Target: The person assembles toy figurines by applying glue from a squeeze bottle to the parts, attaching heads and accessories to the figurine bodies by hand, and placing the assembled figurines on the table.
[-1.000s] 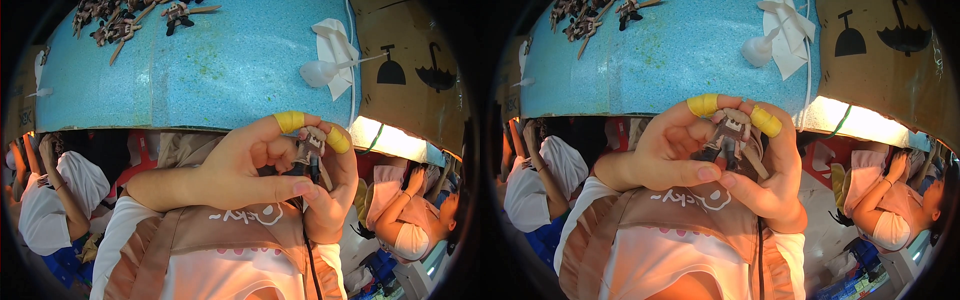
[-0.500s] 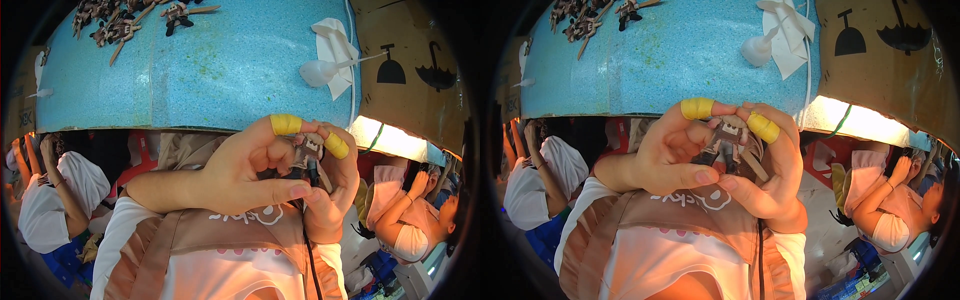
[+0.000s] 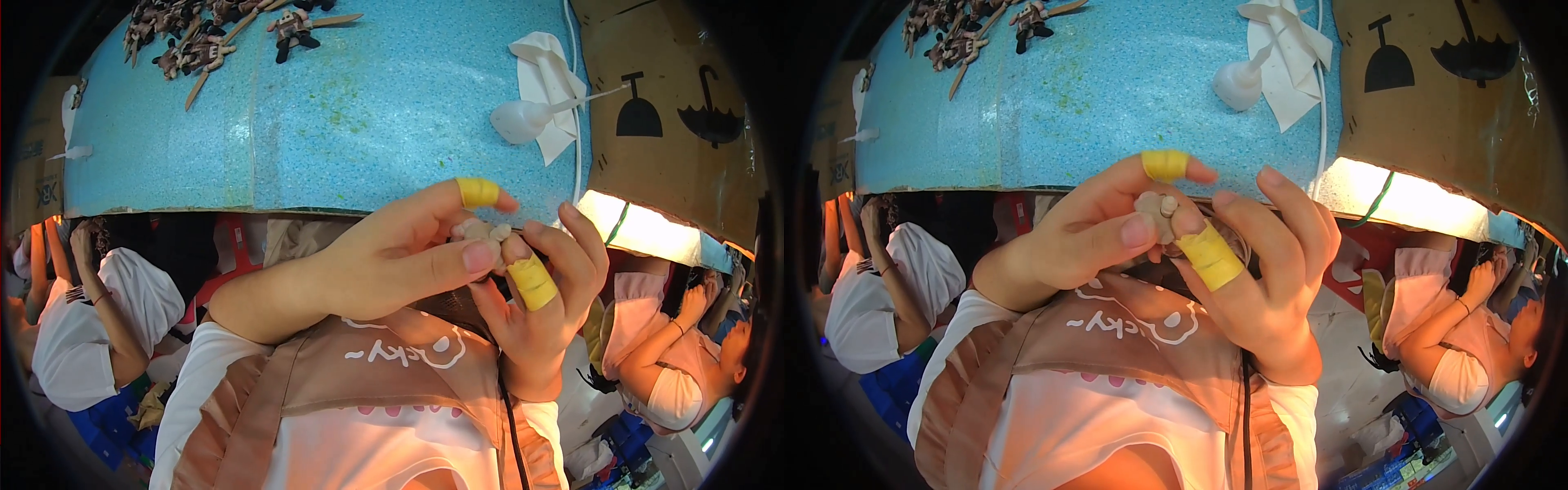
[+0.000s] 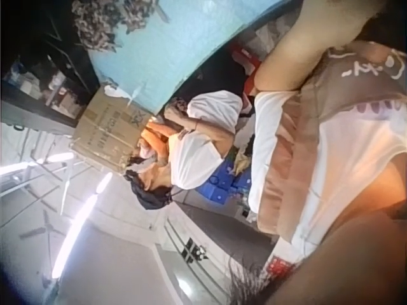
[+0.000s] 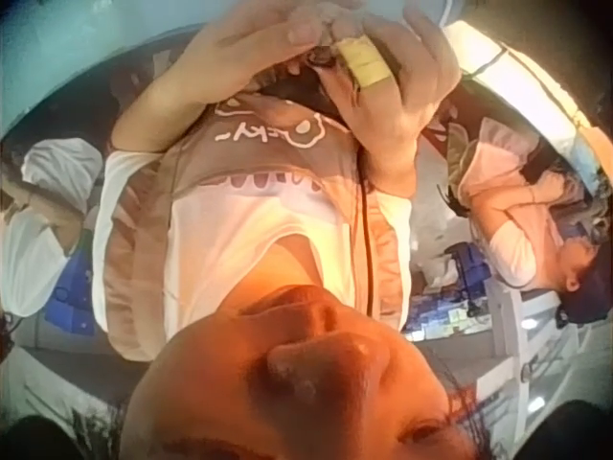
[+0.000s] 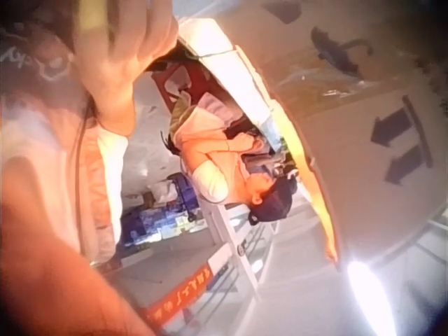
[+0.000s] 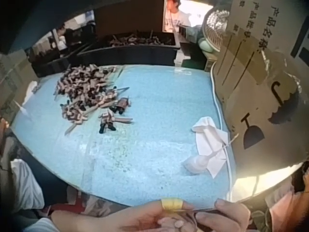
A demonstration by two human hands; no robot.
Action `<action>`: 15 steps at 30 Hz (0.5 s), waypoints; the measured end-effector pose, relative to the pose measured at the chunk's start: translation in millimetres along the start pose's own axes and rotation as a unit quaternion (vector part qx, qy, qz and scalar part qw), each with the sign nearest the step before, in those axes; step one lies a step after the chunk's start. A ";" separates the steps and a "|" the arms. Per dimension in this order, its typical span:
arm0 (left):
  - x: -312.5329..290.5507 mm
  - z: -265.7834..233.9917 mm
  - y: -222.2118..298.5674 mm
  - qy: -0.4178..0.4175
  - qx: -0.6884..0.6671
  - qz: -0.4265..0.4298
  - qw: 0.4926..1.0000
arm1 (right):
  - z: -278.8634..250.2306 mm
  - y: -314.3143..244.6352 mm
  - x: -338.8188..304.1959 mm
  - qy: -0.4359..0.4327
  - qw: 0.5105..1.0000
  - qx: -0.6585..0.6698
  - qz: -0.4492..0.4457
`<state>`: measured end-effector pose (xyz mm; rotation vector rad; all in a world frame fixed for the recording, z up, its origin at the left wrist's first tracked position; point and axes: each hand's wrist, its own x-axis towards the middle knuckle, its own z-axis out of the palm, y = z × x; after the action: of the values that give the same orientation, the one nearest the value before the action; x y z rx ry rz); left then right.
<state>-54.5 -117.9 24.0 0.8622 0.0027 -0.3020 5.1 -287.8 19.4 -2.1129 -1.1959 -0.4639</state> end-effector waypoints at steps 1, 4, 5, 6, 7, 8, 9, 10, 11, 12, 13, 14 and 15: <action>-0.2 -0.6 2.4 0.001 -0.013 -0.036 0.999 | 1.8 -0.9 -0.7 0.008 0.999 -0.030 -0.030; -2.9 -9.1 -1.7 -0.025 -0.043 -0.062 0.997 | -6.6 -7.7 7.8 -0.053 0.992 0.097 0.067; -2.7 -10.6 -4.5 -0.023 -0.042 -0.063 0.997 | -10.0 -10.9 10.9 -0.095 0.966 0.188 0.149; -3.5 -10.0 -7.0 -0.034 -0.033 -0.036 0.998 | -12.0 -12.8 12.8 -0.091 0.957 0.225 0.159; -3.5 -8.7 -10.3 -0.046 -0.025 -0.009 0.999 | -10.9 -9.5 10.2 -0.091 0.956 0.229 0.158; -2.1 -3.4 -16.5 -0.043 -0.079 0.016 0.996 | -8.8 -3.7 5.2 -0.063 0.965 0.226 0.119; -1.7 -3.1 -16.0 -0.041 -0.079 0.015 0.996 | -7.2 -0.1 1.9 -0.037 0.971 0.219 0.083; -1.4 -2.6 -14.3 -0.044 -0.085 0.009 0.995 | -8.3 -1.7 5.1 -0.041 0.968 0.231 0.093; -1.3 -2.7 -13.1 -0.047 -0.090 0.003 0.995 | -6.9 -2.8 5.8 -0.041 0.967 0.233 0.093; -1.0 -3.9 -14.3 -0.047 -0.091 0.003 0.995 | -6.0 -3.7 6.1 -0.040 0.965 0.238 0.101; -0.8 -5.9 -16.0 -0.051 -0.086 0.016 0.995 | -5.2 -4.2 6.7 -0.040 0.963 0.243 0.109; -0.3 -7.7 -16.9 -0.054 -0.081 0.030 0.995 | -4.7 -4.4 7.6 -0.040 0.963 0.243 0.109; -0.3 -8.8 -17.6 -0.052 -0.081 0.030 0.995 | -4.1 -5.0 7.7 -0.041 0.967 0.229 0.100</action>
<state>-58.3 -122.0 5.1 0.6826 -0.0948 -0.2868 4.9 -284.0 28.6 -1.8333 -1.0036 -0.0013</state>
